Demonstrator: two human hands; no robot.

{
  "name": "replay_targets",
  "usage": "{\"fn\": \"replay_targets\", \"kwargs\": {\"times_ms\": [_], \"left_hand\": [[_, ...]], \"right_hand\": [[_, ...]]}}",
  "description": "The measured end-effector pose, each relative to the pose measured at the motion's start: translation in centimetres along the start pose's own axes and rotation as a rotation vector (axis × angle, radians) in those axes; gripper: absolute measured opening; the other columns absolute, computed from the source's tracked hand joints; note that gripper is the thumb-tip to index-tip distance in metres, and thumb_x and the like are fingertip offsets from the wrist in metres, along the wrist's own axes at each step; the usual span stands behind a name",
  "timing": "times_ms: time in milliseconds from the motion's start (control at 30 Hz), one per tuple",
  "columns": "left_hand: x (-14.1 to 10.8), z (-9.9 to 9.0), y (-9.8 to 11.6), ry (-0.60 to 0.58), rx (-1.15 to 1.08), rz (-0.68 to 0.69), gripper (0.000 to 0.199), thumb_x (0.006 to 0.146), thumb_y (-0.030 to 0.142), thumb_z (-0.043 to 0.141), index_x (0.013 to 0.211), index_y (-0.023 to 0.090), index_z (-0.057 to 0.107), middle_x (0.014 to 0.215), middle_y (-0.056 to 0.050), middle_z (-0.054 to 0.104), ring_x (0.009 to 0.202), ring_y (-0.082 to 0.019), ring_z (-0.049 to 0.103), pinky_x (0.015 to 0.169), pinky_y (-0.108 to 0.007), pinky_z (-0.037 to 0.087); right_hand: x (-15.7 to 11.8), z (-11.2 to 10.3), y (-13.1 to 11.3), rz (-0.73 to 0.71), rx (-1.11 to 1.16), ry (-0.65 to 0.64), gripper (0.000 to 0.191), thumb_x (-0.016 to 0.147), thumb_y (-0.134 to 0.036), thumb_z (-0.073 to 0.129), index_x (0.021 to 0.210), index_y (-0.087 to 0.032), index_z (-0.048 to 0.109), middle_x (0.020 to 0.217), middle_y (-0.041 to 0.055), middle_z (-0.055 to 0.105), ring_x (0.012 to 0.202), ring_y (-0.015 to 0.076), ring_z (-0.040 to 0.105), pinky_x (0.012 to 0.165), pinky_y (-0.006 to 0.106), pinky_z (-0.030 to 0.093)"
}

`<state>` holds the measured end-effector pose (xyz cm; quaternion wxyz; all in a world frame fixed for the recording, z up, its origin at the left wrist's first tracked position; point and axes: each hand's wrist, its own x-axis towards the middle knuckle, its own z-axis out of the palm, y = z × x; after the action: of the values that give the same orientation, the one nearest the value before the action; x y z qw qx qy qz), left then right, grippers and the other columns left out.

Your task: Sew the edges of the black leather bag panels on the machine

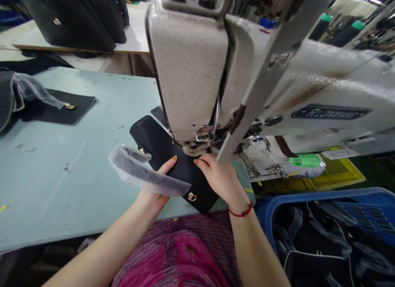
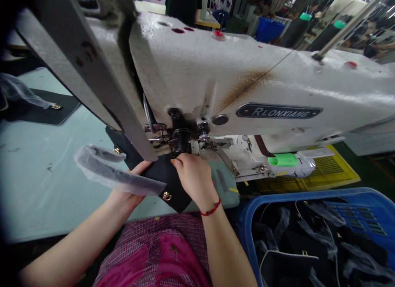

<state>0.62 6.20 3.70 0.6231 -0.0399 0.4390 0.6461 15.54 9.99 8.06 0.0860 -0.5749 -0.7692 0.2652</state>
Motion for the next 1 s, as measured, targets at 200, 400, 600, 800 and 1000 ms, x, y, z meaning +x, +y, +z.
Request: {"fn": "replay_targets", "kwargs": {"times_ms": [200, 400, 600, 800, 1000], "left_hand": [[-1.1, 1.2, -2.2, 0.115, -0.129, 0.085, 0.024, 0.078, 0.000, 0.062, 0.098, 0.008, 0.073, 0.079, -0.009, 0.077, 0.098, -0.025, 0.073, 0.099, -0.038, 0.055], [-1.0, 1.0, -2.4, 0.057, -0.118, 0.099, 0.031, 0.077, 0.001, 0.064, 0.107, 0.006, 0.071, 0.088, -0.012, 0.078, 0.106, -0.028, 0.070, 0.102, -0.041, 0.053], [-1.2, 0.5, -2.4, 0.022, -0.096, 0.084, 0.030, 0.075, 0.004, 0.069, 0.104, 0.007, 0.072, 0.094, -0.012, 0.078, 0.101, -0.028, 0.072, 0.101, -0.041, 0.054], [-1.2, 0.5, -2.5, 0.032, -0.083, 0.092, 0.030, 0.076, 0.003, 0.068, 0.105, 0.008, 0.072, 0.092, -0.011, 0.078, 0.102, -0.027, 0.072, 0.100, -0.041, 0.054], [-1.2, 0.4, -2.7, 0.042, -0.065, 0.102, 0.027, 0.076, 0.004, 0.068, 0.102, 0.008, 0.072, 0.091, -0.011, 0.078, 0.099, -0.026, 0.072, 0.099, -0.040, 0.055]], "right_hand": [[0.2, -0.5, 0.1, -0.017, -0.150, 0.054, 0.030, 0.100, -0.037, 0.050, 0.095, -0.019, 0.074, 0.097, 0.0096, 0.075, 0.086, 0.0213, 0.068, 0.067, 0.027, 0.038], [0.4, -0.3, 0.3, -0.013, -0.129, 0.079, 0.030, 0.099, -0.038, 0.052, 0.091, -0.018, 0.073, 0.092, 0.0093, 0.075, 0.083, 0.0201, 0.068, 0.064, 0.027, 0.037], [0.3, -0.3, 0.4, -0.018, -0.030, 0.097, 0.028, 0.097, -0.037, 0.055, 0.088, -0.018, 0.074, 0.086, 0.0076, 0.074, 0.079, 0.0177, 0.067, 0.063, 0.025, 0.038], [0.4, -0.2, 0.7, -0.023, 0.058, 0.119, 0.026, 0.096, -0.036, 0.056, 0.088, -0.019, 0.075, 0.087, 0.0065, 0.075, 0.078, 0.0173, 0.068, 0.064, 0.025, 0.041], [0.4, 0.1, 1.0, -0.050, 0.074, 0.151, 0.025, 0.095, -0.034, 0.058, 0.083, -0.019, 0.074, 0.085, 0.0064, 0.075, 0.080, 0.0184, 0.069, 0.068, 0.026, 0.043]]}}
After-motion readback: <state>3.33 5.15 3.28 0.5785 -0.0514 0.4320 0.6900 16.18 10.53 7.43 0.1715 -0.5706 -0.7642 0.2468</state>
